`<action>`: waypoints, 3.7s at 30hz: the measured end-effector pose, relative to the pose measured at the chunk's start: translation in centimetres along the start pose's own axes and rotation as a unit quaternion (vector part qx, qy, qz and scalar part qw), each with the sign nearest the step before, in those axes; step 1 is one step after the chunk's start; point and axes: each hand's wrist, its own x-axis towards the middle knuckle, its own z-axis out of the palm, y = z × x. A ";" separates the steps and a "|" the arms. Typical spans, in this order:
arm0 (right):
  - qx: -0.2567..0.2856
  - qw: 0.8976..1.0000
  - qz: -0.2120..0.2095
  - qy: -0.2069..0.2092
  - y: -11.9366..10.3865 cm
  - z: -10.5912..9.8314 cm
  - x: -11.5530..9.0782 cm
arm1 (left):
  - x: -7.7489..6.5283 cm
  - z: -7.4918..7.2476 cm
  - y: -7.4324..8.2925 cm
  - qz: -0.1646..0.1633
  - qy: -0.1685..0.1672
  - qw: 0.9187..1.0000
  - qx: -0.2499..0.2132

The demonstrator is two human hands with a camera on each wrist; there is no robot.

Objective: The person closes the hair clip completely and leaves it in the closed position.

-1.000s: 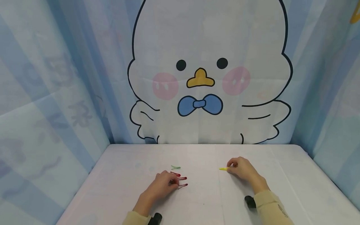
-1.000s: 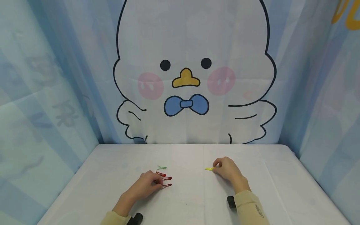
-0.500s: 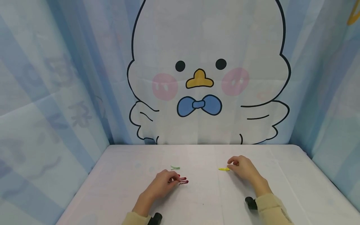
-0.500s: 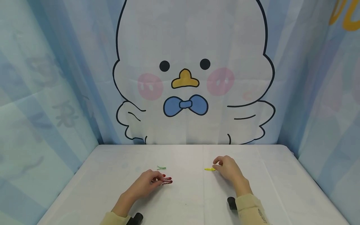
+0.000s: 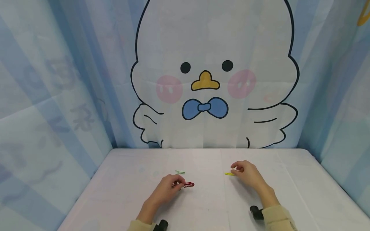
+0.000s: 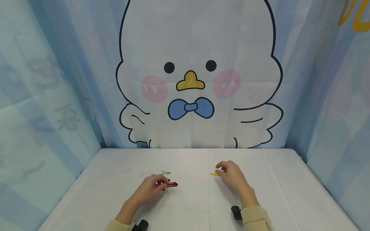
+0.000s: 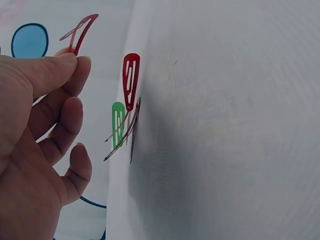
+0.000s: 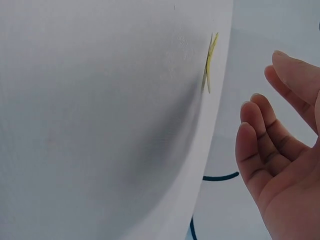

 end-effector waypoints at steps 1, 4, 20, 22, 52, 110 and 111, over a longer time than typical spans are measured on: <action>0.001 1.000 -0.004 0.003 -0.2 0.0 -0.1 | 0.0 0.0 0.1 0.001 0.003 1.000 -0.003; 0.006 1.000 -0.021 0.011 -0.7 0.0 -0.3 | 0.0 0.2 0.2 0.001 0.012 1.000 -0.009; 0.056 0.997 -0.041 0.032 -3.0 0.4 -1.4 | 0.0 1.5 1.2 0.004 0.045 0.998 -0.047; 0.062 0.997 -0.041 0.032 -3.1 0.6 -1.4 | 0.0 1.6 1.3 0.004 0.050 0.998 -0.048; 0.170 0.980 -0.106 -0.014 -7.1 4.2 -3.6 | 0.4 2.9 2.4 0.006 0.092 0.991 -0.098; 0.219 0.965 -0.125 0.077 -8.1 6.4 -4.3 | 0.1 4.2 4.1 -0.009 0.151 0.977 -0.150; 0.220 0.964 -0.124 0.078 -8.1 6.4 -4.3 | 0.0 4.2 4.0 -0.009 0.149 0.977 -0.152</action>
